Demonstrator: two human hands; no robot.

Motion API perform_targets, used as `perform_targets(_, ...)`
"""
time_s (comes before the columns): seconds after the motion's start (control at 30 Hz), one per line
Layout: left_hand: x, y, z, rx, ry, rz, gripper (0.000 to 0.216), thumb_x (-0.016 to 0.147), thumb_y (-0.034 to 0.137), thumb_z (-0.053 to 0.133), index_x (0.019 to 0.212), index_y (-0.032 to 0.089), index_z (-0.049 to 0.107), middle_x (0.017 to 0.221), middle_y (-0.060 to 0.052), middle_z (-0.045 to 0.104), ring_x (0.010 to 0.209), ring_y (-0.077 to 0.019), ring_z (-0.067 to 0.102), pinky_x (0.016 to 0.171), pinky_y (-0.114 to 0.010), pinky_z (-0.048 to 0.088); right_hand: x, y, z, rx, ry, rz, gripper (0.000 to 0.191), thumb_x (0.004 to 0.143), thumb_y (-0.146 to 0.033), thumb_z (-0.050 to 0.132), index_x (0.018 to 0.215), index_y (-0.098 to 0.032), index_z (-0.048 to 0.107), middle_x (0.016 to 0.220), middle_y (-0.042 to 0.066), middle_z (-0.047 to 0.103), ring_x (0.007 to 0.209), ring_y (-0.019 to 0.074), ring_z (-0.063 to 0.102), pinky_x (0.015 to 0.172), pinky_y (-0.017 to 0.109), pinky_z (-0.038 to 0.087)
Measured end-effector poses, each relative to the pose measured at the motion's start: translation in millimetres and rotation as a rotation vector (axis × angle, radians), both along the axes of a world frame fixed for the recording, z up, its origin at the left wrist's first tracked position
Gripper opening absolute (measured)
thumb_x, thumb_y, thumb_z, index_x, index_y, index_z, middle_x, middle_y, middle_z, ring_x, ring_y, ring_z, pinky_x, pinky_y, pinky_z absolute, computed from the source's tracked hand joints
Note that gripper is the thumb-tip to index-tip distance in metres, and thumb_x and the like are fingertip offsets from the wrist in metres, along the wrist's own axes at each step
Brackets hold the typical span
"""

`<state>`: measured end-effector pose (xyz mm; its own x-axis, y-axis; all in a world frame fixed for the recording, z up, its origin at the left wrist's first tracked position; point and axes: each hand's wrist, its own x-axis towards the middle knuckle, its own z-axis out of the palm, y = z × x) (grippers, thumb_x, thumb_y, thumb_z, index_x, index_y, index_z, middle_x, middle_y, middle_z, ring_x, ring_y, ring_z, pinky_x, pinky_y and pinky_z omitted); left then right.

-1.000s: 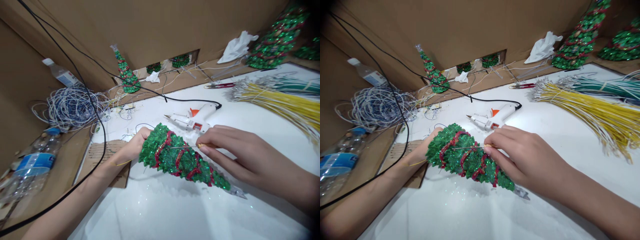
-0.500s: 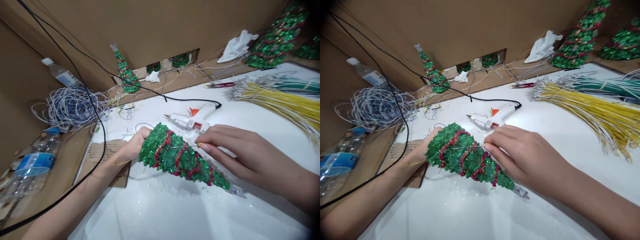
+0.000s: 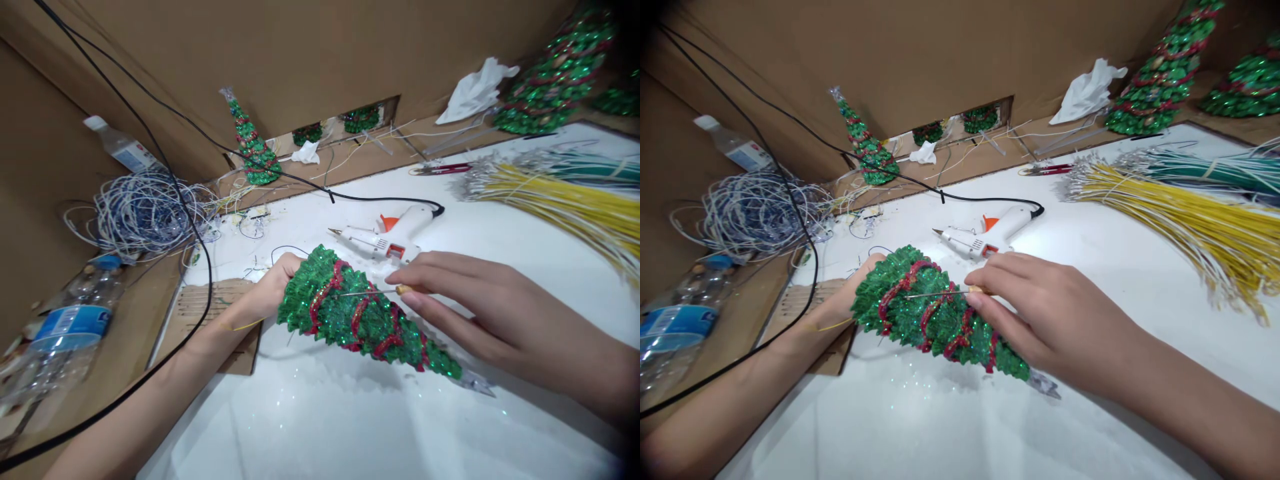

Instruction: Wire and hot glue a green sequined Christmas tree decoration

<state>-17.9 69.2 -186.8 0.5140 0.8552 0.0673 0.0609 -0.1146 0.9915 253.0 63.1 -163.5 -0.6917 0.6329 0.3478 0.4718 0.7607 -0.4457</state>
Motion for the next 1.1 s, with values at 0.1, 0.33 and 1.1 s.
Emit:
perform_targets(0.1,0.0,-0.5,0.2,-0.012,0.025,0.039,0.044,0.069,0.049,0.073,0.046,0.015,0.053,0.045,0.005,0.045,0.044,-0.0070,0.035,0.046,-0.022,0.037,-0.7,0.6,1.7,0.003,0.017,0.014,0.016,0.093,-0.025,0.046,0.094,-0.020,0.061,0.089,0.005,0.065,0.082,0.0178,0.060,0.070,0.031,0.046)
perform_targets(0.33,-1.2,2.8,-2.6,-0.019,0.008,-0.013,0.042,0.068,0.041,0.076,0.044,0.015,0.053,0.043,0.005,0.045,0.043,-0.0064,0.032,0.044,-0.021,0.035,-0.1,-0.9,-0.1,0.005,0.002,0.015,0.011,0.091,-0.026,0.049,0.096,-0.021,0.057,0.090,0.005,0.063,0.079,0.0174,0.061,0.062,0.028,0.045)
perform_targets(1.1,1.2,-1.0,2.2,-0.034,0.022,0.020,0.038,0.070,0.040,0.073,0.046,0.016,0.054,0.049,0.003,0.049,0.050,-0.0077,0.038,0.047,-0.021,0.037,-2.6,1.8,2.7,0.244,-0.065,-0.013,0.020,0.092,-0.025,0.047,0.103,-0.021,0.063,0.091,0.006,0.061,0.072,0.0160,0.059,0.060,0.029,0.043)
